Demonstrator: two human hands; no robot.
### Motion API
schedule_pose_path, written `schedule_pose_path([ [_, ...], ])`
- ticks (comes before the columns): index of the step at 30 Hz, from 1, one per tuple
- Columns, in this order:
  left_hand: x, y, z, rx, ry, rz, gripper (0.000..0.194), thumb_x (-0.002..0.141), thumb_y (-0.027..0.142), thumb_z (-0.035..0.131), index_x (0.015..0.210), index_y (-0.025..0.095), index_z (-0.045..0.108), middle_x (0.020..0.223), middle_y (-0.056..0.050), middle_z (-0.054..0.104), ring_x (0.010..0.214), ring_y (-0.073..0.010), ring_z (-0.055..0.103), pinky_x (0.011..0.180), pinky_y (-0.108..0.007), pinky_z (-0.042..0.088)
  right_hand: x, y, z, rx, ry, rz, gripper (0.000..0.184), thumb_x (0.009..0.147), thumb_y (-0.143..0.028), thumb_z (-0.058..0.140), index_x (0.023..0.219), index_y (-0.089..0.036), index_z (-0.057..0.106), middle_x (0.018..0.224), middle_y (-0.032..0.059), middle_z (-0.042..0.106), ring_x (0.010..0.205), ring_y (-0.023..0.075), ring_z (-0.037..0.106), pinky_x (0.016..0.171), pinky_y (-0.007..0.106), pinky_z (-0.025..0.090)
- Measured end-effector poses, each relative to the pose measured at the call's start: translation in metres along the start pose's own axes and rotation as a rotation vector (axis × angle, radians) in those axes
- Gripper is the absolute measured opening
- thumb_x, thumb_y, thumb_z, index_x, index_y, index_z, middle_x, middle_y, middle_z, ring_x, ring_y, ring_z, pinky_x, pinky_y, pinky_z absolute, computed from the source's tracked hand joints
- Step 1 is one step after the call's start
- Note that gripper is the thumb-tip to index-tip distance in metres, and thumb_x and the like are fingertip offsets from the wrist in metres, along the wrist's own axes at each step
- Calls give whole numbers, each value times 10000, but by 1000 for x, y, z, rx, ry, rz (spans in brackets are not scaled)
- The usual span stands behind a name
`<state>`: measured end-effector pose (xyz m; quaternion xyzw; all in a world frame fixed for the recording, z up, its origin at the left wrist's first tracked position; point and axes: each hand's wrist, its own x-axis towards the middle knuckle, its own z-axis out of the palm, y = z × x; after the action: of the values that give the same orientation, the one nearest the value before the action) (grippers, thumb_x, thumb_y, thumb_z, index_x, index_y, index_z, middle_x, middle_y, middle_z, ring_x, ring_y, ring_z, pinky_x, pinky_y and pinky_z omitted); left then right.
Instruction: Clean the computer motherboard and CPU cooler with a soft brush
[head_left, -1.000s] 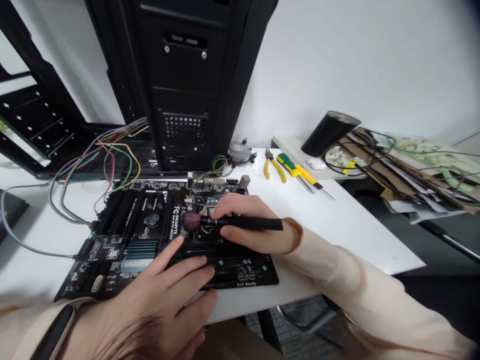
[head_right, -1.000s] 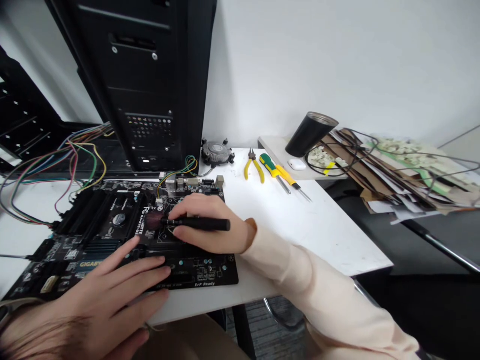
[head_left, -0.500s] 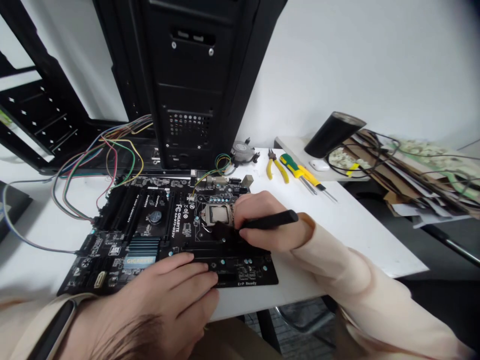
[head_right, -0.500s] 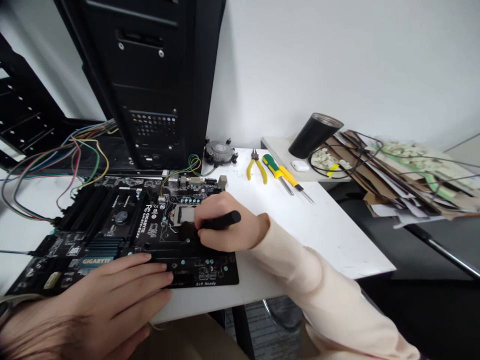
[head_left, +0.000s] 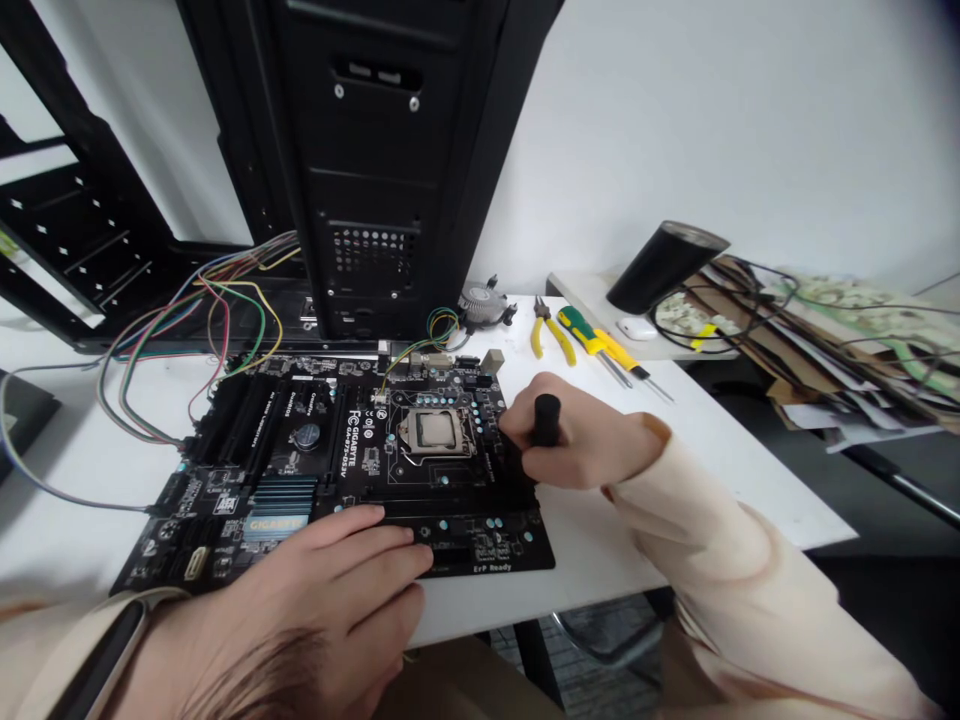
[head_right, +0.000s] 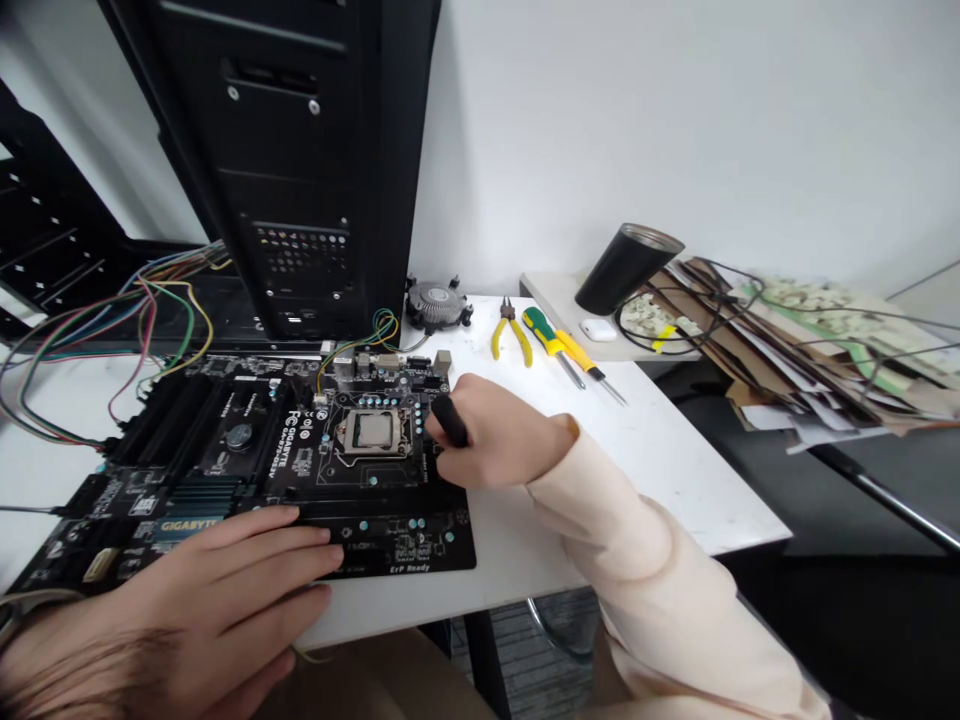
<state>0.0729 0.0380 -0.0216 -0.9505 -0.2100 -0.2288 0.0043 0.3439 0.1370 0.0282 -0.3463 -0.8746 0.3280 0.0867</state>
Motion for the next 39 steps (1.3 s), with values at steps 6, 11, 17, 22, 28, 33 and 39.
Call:
schedule_pose_path([
  [6, -1, -1, 1, 2, -27, 0, 174, 955, 279, 503, 991, 199, 654, 1145, 18, 695, 1068, -144, 610, 1199, -271, 166, -7, 5, -6, 147, 139, -189, 154, 679, -165, 504, 527, -185, 486, 501, -29, 451, 478, 83, 399, 456, 229, 307],
  [11, 0, -2, 1, -4, 2, 18, 180, 953, 269, 492, 958, 195, 656, 1106, 20, 702, 1043, -141, 609, 1185, -270, 199, 0, 3, -2, 113, 258, -305, 79, 803, -169, 582, 741, -147, 626, 654, 16, 625, 580, 93, 558, 539, 205, 422],
  [17, 2, -2, 2, -11, 13, 16, 168, 934, 239, 503, 949, 188, 662, 1109, 10, 703, 1039, -142, 615, 1148, -284, 295, 4, 5, 1, 69, 64, -268, 120, 771, -124, 554, 660, -141, 596, 583, -8, 566, 526, 73, 494, 495, 184, 393],
  [22, 3, -2, 2, -16, 23, 2, 184, 941, 225, 486, 938, 190, 667, 1085, 19, 707, 1023, -134, 617, 1146, -270, 287, -1, 10, -1, 52, 59, -85, 132, 661, -117, 500, 537, -159, 514, 505, -36, 453, 488, 68, 394, 453, 200, 322],
  [28, 2, -1, 0, -11, 13, 20, 187, 941, 235, 492, 946, 187, 673, 1094, 10, 704, 1042, -143, 610, 1161, -275, 252, -2, 7, -4, -10, 66, 51, 157, 610, -179, 466, 474, -188, 389, 456, -59, 303, 448, 62, 286, 398, 213, 227],
  [33, 2, -2, 0, -17, 36, 6, 192, 944, 220, 483, 941, 189, 672, 1097, 15, 703, 1023, -136, 613, 1152, -267, 264, -7, 11, -11, -31, 68, 12, 184, 587, -161, 453, 465, -201, 320, 451, -58, 258, 439, 64, 255, 398, 234, 193],
  [39, 1, -3, 1, -11, 4, 22, 164, 927, 245, 521, 978, 195, 669, 1112, 14, 693, 1075, -145, 592, 1162, -286, 245, -14, 19, -15, 140, 245, -149, 174, 702, -191, 542, 540, -195, 479, 476, -21, 461, 483, 108, 438, 506, 266, 377],
])
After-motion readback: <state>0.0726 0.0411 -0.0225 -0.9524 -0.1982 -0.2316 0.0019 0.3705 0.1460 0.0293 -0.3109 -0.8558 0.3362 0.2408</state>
